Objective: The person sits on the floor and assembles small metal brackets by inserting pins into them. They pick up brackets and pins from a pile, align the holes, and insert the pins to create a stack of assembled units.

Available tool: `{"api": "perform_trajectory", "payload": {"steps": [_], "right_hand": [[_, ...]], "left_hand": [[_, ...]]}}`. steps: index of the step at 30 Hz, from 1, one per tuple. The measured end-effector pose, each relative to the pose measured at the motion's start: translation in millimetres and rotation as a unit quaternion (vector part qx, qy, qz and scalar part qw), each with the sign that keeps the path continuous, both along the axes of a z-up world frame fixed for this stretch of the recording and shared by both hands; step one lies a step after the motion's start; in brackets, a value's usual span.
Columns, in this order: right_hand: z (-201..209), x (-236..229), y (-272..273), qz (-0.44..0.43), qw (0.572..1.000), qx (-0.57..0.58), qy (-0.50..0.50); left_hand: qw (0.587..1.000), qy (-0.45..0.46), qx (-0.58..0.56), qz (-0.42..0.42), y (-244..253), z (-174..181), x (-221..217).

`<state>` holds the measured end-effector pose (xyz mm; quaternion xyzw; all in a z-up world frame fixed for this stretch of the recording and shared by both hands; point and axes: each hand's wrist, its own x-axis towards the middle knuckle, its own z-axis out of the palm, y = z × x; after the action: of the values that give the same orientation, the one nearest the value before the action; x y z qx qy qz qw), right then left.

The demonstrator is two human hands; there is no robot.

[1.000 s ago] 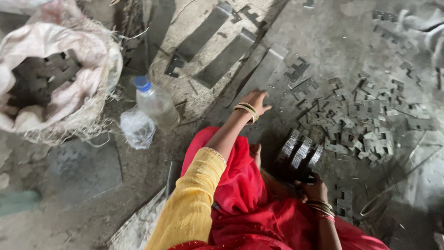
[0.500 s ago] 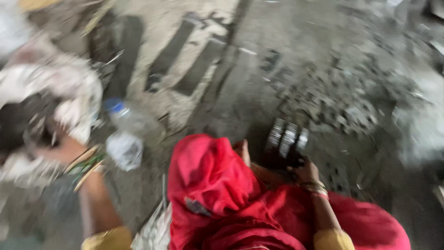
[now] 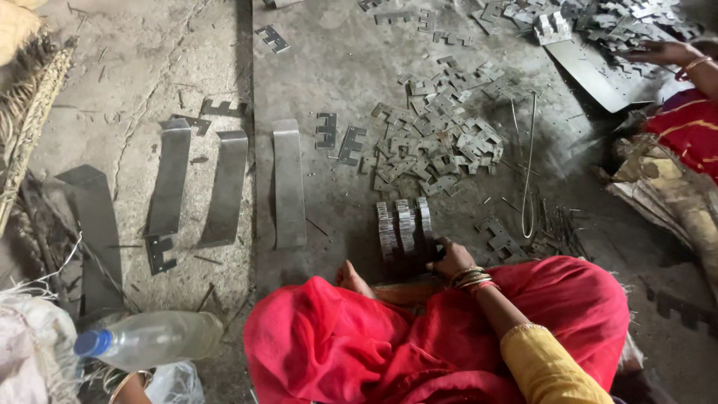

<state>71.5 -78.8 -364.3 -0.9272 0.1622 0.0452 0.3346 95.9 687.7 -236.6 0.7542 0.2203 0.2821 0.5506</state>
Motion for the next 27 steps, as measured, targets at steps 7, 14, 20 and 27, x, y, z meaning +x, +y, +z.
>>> {"api": "perform_trajectory", "payload": {"steps": [7,14,20,27], "right_hand": [[10.2,0.9,3.0,-0.005,1.0,-0.012,0.004],[18.8,0.0,4.1,-0.022,0.999,0.033,0.009],[12.0,2.6,6.1,-0.013,1.0,0.013,0.013],[11.5,0.7,6.2,-0.011,1.0,0.007,0.014]], "left_hand": [[0.997,0.03,-0.063,-0.01,20.3,-8.5,17.3],[0.994,0.039,-0.099,-0.02,42.3,-26.1,14.6],[0.99,0.02,-0.134,-0.031,42.4,-18.8,26.5],[0.976,-0.046,-0.208,-0.05,35.2,-13.4,36.8]]}}
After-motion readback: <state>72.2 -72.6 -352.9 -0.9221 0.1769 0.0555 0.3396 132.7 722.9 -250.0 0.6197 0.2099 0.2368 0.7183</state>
